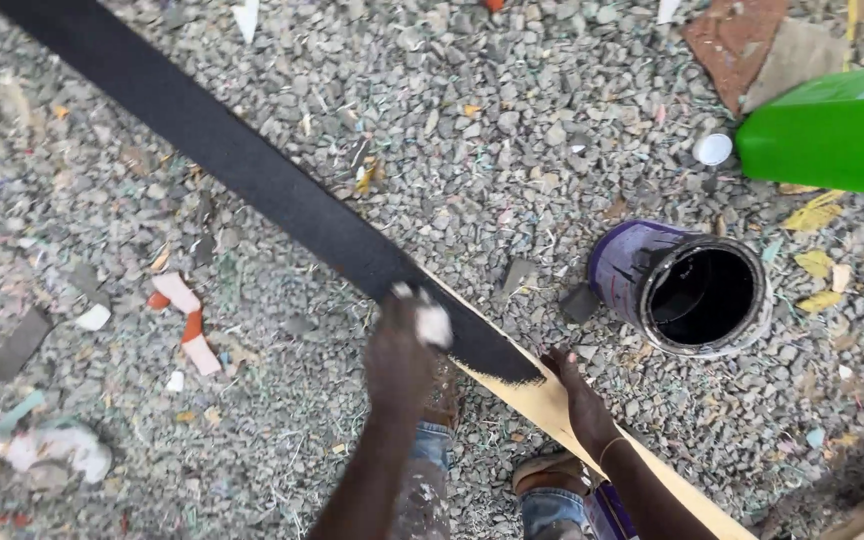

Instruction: The person paints a wooden frame with black paint using a cloth. They repeatedly dip the cloth into a paint can and apply the paint to the frame's surface.

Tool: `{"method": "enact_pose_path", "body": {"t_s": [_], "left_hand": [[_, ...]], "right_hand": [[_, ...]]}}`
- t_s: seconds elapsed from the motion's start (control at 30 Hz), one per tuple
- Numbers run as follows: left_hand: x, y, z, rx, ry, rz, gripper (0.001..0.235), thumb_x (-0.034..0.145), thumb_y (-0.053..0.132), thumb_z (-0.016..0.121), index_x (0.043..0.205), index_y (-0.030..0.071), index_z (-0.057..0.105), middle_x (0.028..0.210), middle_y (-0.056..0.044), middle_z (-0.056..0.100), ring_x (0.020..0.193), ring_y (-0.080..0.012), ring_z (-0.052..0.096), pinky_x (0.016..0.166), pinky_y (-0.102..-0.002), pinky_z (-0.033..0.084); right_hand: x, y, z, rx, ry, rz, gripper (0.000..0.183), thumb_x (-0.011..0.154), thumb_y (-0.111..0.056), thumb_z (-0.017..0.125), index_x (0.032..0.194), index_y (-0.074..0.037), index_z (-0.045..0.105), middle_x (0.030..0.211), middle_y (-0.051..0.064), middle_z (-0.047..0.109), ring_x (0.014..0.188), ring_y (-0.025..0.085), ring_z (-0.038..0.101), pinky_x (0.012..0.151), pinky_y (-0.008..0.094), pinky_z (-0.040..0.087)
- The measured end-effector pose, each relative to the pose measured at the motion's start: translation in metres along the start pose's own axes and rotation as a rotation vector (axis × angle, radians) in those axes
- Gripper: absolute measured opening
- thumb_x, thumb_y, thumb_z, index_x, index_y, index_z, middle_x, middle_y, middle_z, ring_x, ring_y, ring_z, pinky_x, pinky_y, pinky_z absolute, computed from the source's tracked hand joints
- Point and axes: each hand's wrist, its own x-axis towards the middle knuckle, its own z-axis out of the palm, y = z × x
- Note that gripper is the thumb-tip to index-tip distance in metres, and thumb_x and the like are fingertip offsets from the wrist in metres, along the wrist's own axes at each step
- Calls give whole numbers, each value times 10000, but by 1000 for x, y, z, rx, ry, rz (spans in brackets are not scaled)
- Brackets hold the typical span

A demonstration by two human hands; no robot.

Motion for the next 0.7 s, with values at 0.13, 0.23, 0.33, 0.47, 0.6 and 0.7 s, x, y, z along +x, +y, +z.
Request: {"method": "enact_pose_path", "body": {"t_s": [0.13,0.23,0.33,0.47,0.6,0.7], "left_hand": [[-84,85,51,4,-306,306,660,791,80,724,1416,45,516,1375,-230,564,1100,-313,627,720,-392,604],[-34,80,41,23,-391,658,416,889,61,657,1302,62,604,1303,-199,536,1041,-275,601,791,-383,591],[72,27,-10,594,-154,553,331,941,191,633,1270,185,594,1253,-117,610,869,-175,650,661,-291,583],[202,20,-82,963,-379,63,350,1070,238,495,1310,25,635,1190,-199,674,891,-239,638,782,-370,559],[146,71,1,949,-377,28,548,980,571,572,1056,49,717,985,-100,699,863,-187,643,723,-351,570],[23,166,82,751,-589,189,288,1005,396,651,992,126,749,939,-92,706,746,-93,583,599,-221,494]], "right_hand": [[29,25,-9,318,-120,-92,937,853,-724,107,1597,-193,315,1626,44,449,1549,262,321,1278,501,103],[30,28,-20,489,-131,-127,1049,817,-776,76,1589,-104,305,1616,84,446,1589,198,221,1288,466,-6],[18,26,-6,471,-36,-163,945,888,-701,96,1541,-98,417,1526,120,568,1530,219,374,1285,424,149],[11,41,6,224,310,-125,898,935,-658,53,1438,-110,557,1400,176,637,1416,332,510,1179,512,327],[40,109,19,55,602,-177,690,1054,-496,94,1330,-93,582,1274,184,629,1324,364,481,1142,554,320],[34,116,15,277,463,-121,738,984,-581,62,1550,-240,390,1617,246,284,1550,450,48,1238,643,35]]}}
